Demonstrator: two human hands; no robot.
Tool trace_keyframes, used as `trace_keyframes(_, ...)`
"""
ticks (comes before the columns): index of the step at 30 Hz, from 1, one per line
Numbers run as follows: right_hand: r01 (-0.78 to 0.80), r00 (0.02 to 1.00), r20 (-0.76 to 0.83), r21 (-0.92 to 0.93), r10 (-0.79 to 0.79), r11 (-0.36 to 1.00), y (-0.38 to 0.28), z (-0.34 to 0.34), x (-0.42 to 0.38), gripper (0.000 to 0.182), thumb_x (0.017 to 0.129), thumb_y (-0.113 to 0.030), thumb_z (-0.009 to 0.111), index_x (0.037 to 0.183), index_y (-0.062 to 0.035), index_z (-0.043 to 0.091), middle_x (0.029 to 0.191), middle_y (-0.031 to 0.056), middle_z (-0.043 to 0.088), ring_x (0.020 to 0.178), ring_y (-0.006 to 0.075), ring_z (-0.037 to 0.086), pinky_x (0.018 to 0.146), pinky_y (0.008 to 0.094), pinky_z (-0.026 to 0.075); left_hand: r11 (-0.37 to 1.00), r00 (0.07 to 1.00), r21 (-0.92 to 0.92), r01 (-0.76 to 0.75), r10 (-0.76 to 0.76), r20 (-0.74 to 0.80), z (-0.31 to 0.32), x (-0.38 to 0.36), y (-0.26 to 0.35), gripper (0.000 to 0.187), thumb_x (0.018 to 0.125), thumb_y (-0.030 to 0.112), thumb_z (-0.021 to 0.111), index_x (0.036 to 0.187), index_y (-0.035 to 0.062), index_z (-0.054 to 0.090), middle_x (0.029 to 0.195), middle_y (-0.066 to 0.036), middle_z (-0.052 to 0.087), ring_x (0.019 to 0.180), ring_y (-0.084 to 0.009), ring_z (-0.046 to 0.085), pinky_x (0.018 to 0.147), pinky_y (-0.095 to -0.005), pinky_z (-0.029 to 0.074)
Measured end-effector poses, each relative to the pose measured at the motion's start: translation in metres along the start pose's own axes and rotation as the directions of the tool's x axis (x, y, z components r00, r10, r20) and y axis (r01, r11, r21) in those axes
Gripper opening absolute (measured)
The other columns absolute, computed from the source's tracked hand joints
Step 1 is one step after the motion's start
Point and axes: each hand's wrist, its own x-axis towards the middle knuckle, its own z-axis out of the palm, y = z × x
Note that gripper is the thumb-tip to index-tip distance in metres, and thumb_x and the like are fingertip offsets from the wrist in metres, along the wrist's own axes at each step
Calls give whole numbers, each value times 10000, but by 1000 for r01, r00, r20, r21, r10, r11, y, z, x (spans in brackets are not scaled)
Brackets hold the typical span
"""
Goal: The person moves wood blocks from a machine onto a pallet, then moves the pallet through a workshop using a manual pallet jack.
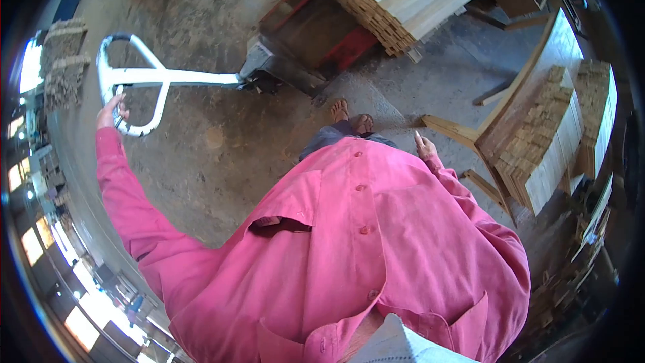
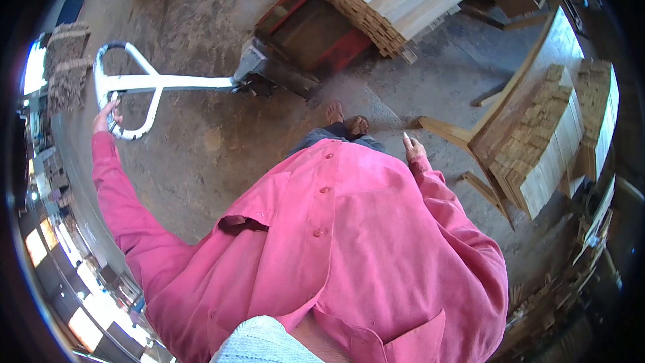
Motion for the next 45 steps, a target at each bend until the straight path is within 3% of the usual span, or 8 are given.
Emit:
trace_keyframes(14,6,1000,-30,45,-5,999,18,1,-52,826,916,-715,470,1287,6,627,1284,265,623,1255,400,562,1047,438,429,998,998,-34,45,-47,-41,-5,28,-5,242,821,225,793,965,56,697,696,23,565,493,-60,471,500,-222,450)
trace_keyframes(22,-24,1000,-4,31,24,999,33,-7,-58,843,914,-714,474,1316,16,605,1311,273,604,1276,401,546,1066,432,418,999,976,27,19,-13,-216,1,26,-5,247,799,188,813,938,36,677,667,-5,552,450,-85,457,467,-241,432)
trace_keyframes(24,-13,1000,-12,14,13,1000,34,-12,-58,843,913,-713,477,1317,16,604,1310,274,605,1276,401,547,1064,431,420,1000,994,-16,7,-8,-110,-17,52,-16,240,793,178,815,912,34,664,668,-13,552,449,-94,462,451,-255,429)
trace_keyframes(28,-12,999,-31,5,12,1000,41,-17,-54,835,911,-709,484,1314,11,608,1304,275,608,1271,399,552,1060,430,424,999,967,-36,-3,-6,-255,-10,43,-14,253,786,179,820,881,22,645,667,-31,547,442,-97,453,436,-262,416)
trace_keyframes(35,8,1000,-15,-12,-8,1000,53,-22,-46,823,909,-705,493,1301,9,617,1292,271,616,1252,395,566,1048,431,431,995,962,95,4,23,-274,-22,62,-19,256,785,204,825,873,30,658,638,-32,558,455,-127,495,496,-301,490)
trace_keyframes(37,37,999,-17,-24,-38,999,60,-18,-35,814,911,-708,488,1278,3,636,1257,271,635,1234,399,579,1038,430,439,1000,988,27,-14,18,-155,-37,74,-27,236,822,216,790,912,33,671,662,-36,585,514,-140,556,546,-315,526)
trace_keyframes(40,-5,999,52,8,5,1000,71,-14,-16,761,928,-682,502,1255,-13,658,1210,236,674,1176,346,628,991,396,467,998,971,-21,-64,57,-234,-17,37,-19,255,826,205,790,942,29,647,719,-49,617,563,-136,587,616,-332,579)
trace_keyframes(45,-38,990,134,-63,47,997,77,-16,-13,782,935,-690,480,1272,-3,643,1228,224,672,1196,332,615,988,385,462,993,920,122,5,43,-389,9,2,-3,288,794,220,828,892,20,644,688,-37,599,476,-119,538,491,-286,506)
